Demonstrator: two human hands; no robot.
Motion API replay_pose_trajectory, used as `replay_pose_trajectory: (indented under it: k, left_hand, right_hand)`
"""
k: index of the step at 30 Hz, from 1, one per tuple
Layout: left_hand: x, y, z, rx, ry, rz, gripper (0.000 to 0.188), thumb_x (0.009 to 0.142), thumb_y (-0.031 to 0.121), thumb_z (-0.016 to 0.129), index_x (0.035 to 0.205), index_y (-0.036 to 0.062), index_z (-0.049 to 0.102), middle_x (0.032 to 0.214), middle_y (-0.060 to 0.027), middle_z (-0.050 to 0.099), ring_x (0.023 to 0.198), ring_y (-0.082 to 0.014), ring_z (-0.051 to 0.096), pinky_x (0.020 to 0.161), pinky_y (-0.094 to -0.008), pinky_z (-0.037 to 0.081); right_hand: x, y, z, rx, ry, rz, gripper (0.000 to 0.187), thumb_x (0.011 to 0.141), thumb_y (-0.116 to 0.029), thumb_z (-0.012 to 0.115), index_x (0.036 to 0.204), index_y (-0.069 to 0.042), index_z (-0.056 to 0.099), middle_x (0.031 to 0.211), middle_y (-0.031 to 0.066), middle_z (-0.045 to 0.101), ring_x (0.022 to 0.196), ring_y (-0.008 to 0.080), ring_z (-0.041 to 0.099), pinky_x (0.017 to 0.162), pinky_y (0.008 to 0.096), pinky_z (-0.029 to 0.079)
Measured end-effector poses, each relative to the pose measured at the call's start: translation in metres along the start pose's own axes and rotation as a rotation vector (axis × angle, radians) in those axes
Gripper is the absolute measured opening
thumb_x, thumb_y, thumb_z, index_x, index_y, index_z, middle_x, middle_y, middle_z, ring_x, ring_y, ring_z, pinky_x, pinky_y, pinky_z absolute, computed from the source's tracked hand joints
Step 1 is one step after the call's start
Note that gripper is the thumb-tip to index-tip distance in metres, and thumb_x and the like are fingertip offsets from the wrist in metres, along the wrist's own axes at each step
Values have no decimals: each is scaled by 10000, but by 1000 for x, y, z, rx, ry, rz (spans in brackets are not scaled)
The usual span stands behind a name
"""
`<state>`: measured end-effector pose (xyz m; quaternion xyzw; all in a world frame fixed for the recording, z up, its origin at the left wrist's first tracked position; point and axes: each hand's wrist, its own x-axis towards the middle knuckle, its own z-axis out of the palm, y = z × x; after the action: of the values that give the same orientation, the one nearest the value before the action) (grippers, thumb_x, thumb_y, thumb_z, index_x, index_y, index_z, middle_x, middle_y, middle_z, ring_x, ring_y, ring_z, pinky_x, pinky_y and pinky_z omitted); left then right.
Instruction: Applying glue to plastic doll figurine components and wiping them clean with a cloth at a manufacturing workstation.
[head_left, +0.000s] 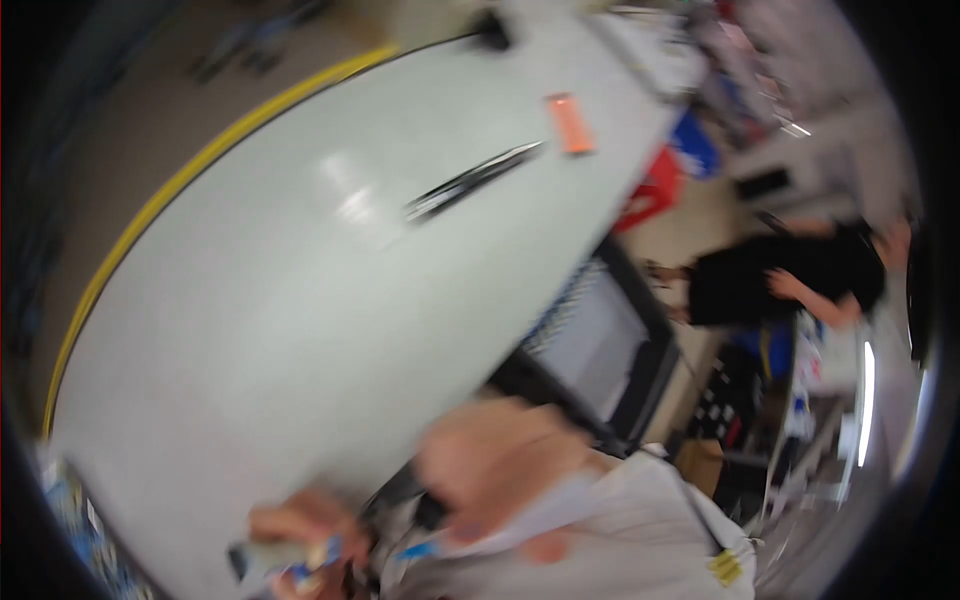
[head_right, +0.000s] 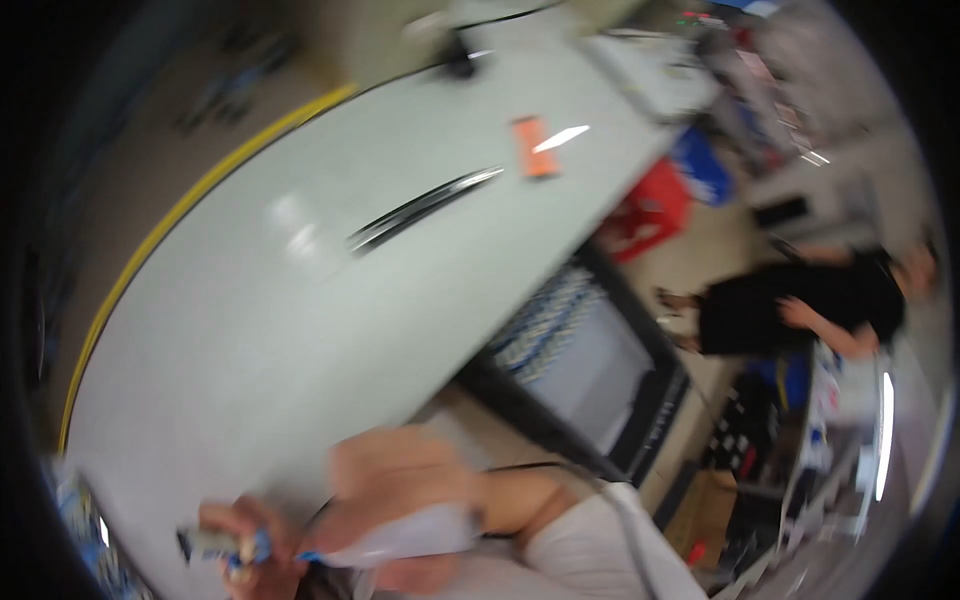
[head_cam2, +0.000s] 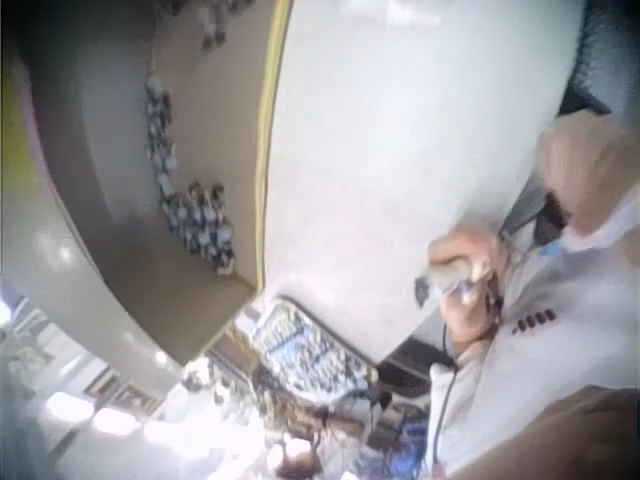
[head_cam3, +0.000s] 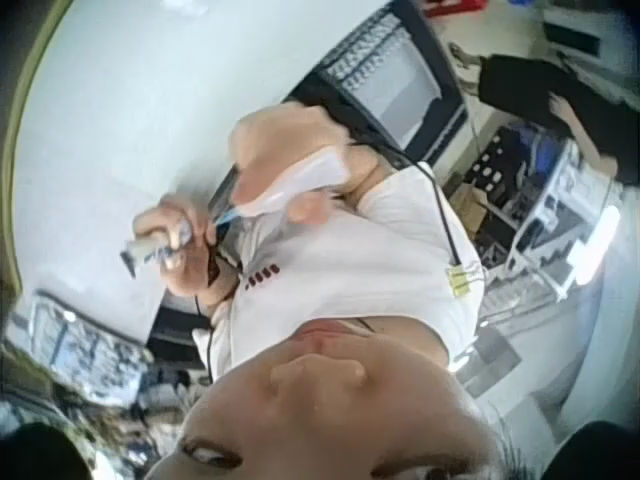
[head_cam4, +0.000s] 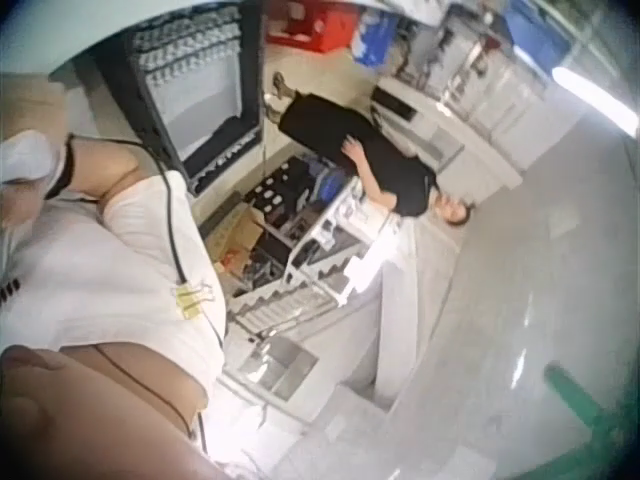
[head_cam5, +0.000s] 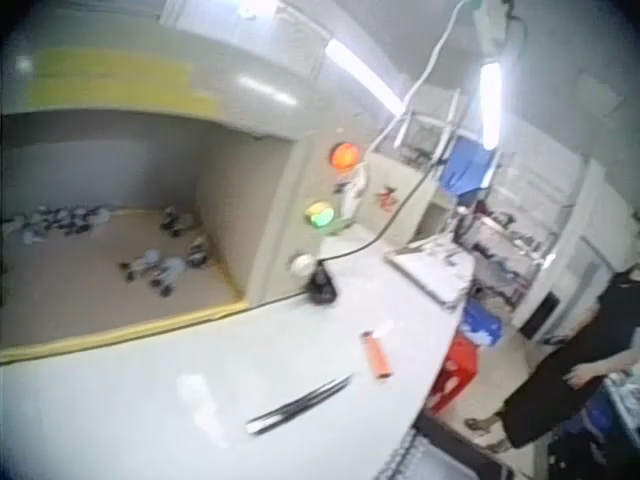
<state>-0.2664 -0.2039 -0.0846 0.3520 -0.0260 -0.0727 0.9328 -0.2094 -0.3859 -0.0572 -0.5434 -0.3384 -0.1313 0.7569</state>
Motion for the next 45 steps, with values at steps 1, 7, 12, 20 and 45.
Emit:
replay_pose_trajectory:
  k: [1, 7, 12, 20, 45]
  left_hand:
    - [3, 3, 11, 67, 103, 12, 230, 699, 197, 530, 804, 19, 430, 668, -85, 430, 529, -143, 418, 467, -232, 384]
    - [9, 12, 30, 61, 67, -35, 256, 676, 191, 580, 779, 40, 399, 680, -49, 358, 543, -108, 322, 418, -174, 273]
    - [8, 13, 35, 87, 46, -67, 267, 670, 210, 601, 778, 66, 404, 680, -26, 358, 551, -102, 326, 427, -181, 266]
    - [7, 14, 29, 59, 9, -55, 280, 675, 228, 604, 784, 72, 399, 694, -23, 359, 539, -99, 328, 441, -186, 282]
    - [10, 20, 33, 93, -52, -122, 295, 667, 218, 634, 771, 75, 398, 686, -22, 356, 555, -87, 330, 456, -186, 284]
  right_hand:
    - [-4, 18, 6, 36, 3, 18, 223, 728, -253, 529, 752, -41, 593, 715, 95, 558, 483, 208, 445, 407, 294, 321]
    - [7, 0, 23, 12, 195, -25, 243, 734, -193, 544, 669, 36, 589, 548, 102, 530, 412, 175, 459, 366, 250, 330]
    - [5, -4, 20, -7, 226, -39, 217, 728, -159, 543, 635, 31, 590, 549, 106, 536, 416, 173, 468, 368, 248, 333]
    - [8, -7, 23, 4, 240, -43, 216, 721, -150, 550, 624, 39, 584, 558, 111, 547, 425, 176, 479, 381, 247, 349]
    - [4, -12, 25, -56, 233, 5, 198, 714, -143, 559, 633, 36, 584, 575, 112, 557, 434, 171, 485, 390, 249, 358]
